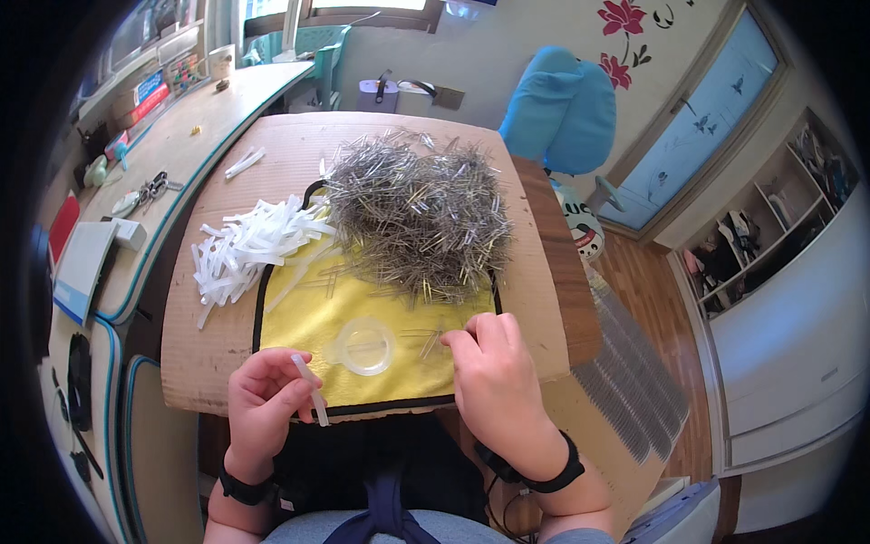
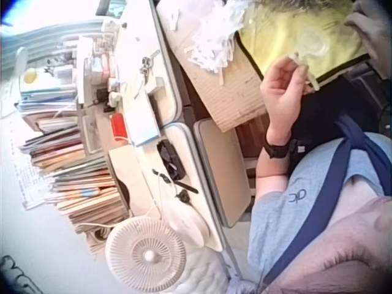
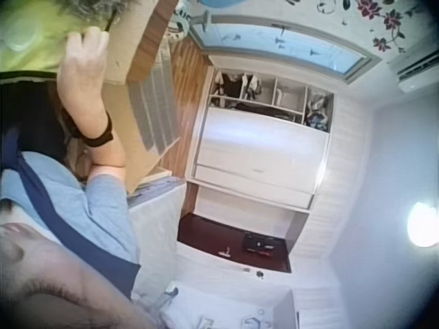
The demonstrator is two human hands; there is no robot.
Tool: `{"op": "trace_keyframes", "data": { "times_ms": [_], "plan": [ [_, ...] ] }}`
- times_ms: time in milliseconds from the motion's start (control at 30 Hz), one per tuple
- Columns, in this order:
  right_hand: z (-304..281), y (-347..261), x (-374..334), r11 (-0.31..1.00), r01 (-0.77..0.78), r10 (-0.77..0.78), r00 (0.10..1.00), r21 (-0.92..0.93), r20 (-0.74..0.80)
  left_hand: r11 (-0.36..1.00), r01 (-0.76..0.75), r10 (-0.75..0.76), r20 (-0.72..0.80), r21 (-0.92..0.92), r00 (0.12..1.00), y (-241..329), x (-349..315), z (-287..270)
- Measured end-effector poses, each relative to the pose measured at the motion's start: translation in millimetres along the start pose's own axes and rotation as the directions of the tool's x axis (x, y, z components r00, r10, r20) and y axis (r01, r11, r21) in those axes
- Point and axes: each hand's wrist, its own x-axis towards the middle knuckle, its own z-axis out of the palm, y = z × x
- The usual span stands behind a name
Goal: Assembling metal pins into plastic strips and arranging them on a board.
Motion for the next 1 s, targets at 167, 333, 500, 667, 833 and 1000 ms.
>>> {"op": "trace_keyframes", "data": {
  "times_ms": [167, 333, 500, 667, 833, 1000],
  "plan": [
    [11.3, -1.8, 5.5, 0.987, 0.135, -0.143, 0.985, 0.086, 0.094, 0.999, 0.030, -0.029, 0.014, -0.041, 0.999, 5.0, 1.5, 1.7],
    [21.5, -5.9, -1.9, 0.906, -0.058, 0.110, 0.989, 0.418, -0.100, 0.998, 0.045, -0.044, 0.014, -0.046, 0.999, 6.7, 1.8, 3.6],
    [38.5, -15.2, 4.8, 0.746, 0.075, 0.181, 0.934, 0.661, -0.309, 0.997, 0.060, -0.059, 0.013, -0.055, 0.998, 7.9, 5.2, 10.8],
    [53.3, -19.5, 14.2, 0.849, 0.238, -0.061, 0.931, 0.471, -0.360, 0.996, 0.058, -0.059, -0.011, -0.071, 0.998, 3.4, 9.0, 15.9],
    [54.1, -20.5, 17.9, 0.875, 0.274, -0.122, 0.923, 0.398, -0.366, 0.996, 0.043, -0.044, -0.002, -0.082, 0.999, 1.5, 8.6, 11.3],
    [53.7, -20.2, 17.4, 0.889, 0.298, -0.164, 0.916, 0.347, -0.365, 0.997, 0.059, -0.059, -0.006, -0.058, 0.998, 4.2, 8.9, 12.6]
  ]
}}
